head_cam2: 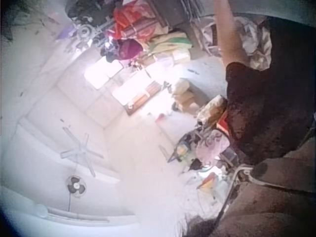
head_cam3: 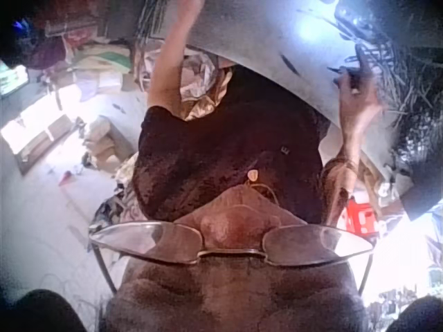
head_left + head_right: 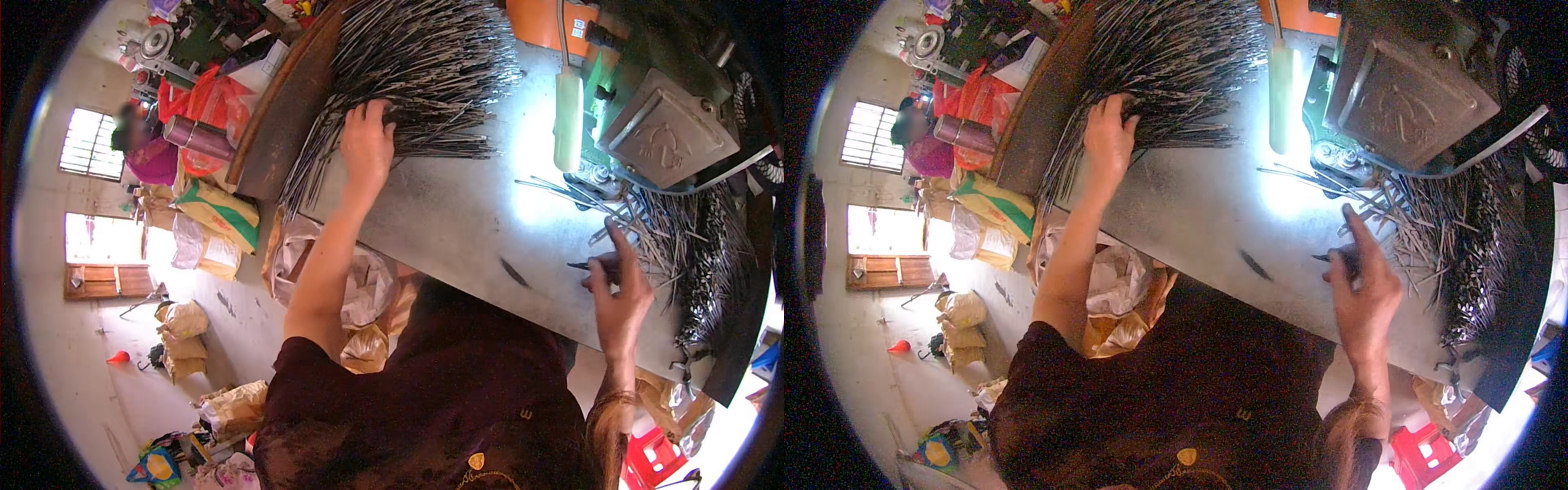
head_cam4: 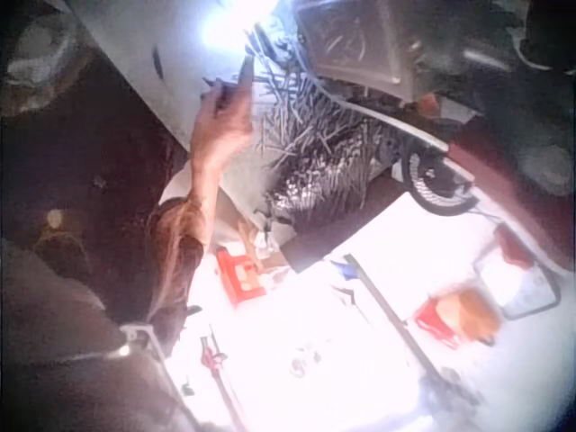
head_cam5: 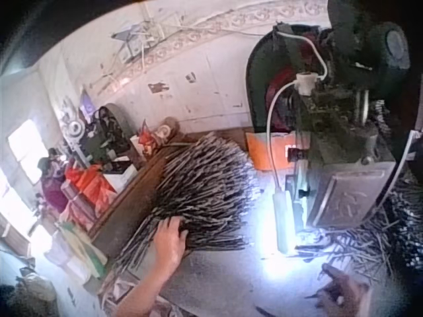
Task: The person feeds and processes thin metal wires using a specialized fabrication machine.
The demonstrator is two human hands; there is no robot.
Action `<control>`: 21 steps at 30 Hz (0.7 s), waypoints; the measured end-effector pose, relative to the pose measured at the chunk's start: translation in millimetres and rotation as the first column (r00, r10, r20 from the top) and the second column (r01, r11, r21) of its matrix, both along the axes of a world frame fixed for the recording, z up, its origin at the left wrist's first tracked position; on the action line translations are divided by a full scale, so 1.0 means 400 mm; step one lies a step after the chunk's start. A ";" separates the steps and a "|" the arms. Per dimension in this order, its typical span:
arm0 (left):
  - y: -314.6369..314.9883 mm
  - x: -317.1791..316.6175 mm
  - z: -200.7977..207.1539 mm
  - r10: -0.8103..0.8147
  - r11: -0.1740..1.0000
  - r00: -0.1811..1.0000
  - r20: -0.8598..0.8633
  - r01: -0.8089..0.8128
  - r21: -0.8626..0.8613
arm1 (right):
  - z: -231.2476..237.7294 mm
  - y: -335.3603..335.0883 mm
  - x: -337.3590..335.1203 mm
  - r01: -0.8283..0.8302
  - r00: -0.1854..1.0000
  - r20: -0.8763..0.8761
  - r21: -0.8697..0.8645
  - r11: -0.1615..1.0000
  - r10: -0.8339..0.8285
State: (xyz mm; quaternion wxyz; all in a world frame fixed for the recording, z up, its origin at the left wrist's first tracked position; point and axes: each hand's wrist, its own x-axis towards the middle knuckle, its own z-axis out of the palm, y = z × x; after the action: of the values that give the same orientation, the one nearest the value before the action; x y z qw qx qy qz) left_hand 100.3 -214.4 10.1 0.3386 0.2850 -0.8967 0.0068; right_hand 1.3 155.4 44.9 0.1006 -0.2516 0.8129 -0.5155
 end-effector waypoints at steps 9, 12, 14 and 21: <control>0.028 0.024 0.021 -0.381 0.914 0.919 -0.102 0.357 -0.192 | -0.077 0.018 0.019 -0.281 0.820 -0.486 0.121 0.952 0.303; 0.061 -0.024 0.029 -0.596 0.800 0.782 -0.182 0.560 -0.215 | -0.094 0.005 0.012 -0.231 0.895 -0.366 0.108 0.967 0.254; 0.099 -0.058 0.058 -0.697 0.698 0.714 -0.068 0.653 -0.294 | -0.091 -0.003 -0.003 -0.191 0.951 -0.234 0.072 0.979 0.203; 0.383 -0.157 0.099 -0.729 0.487 0.671 -0.135 0.647 0.587 | -0.041 -0.036 -0.120 0.187 0.787 0.617 -0.249 0.950 0.007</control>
State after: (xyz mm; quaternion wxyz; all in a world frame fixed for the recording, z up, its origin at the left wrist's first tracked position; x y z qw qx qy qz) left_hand 37.5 -61.2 49.8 0.1461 -0.0095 -0.9094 -0.3893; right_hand -46.8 141.1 28.4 0.2937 -0.0442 0.6609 -0.6892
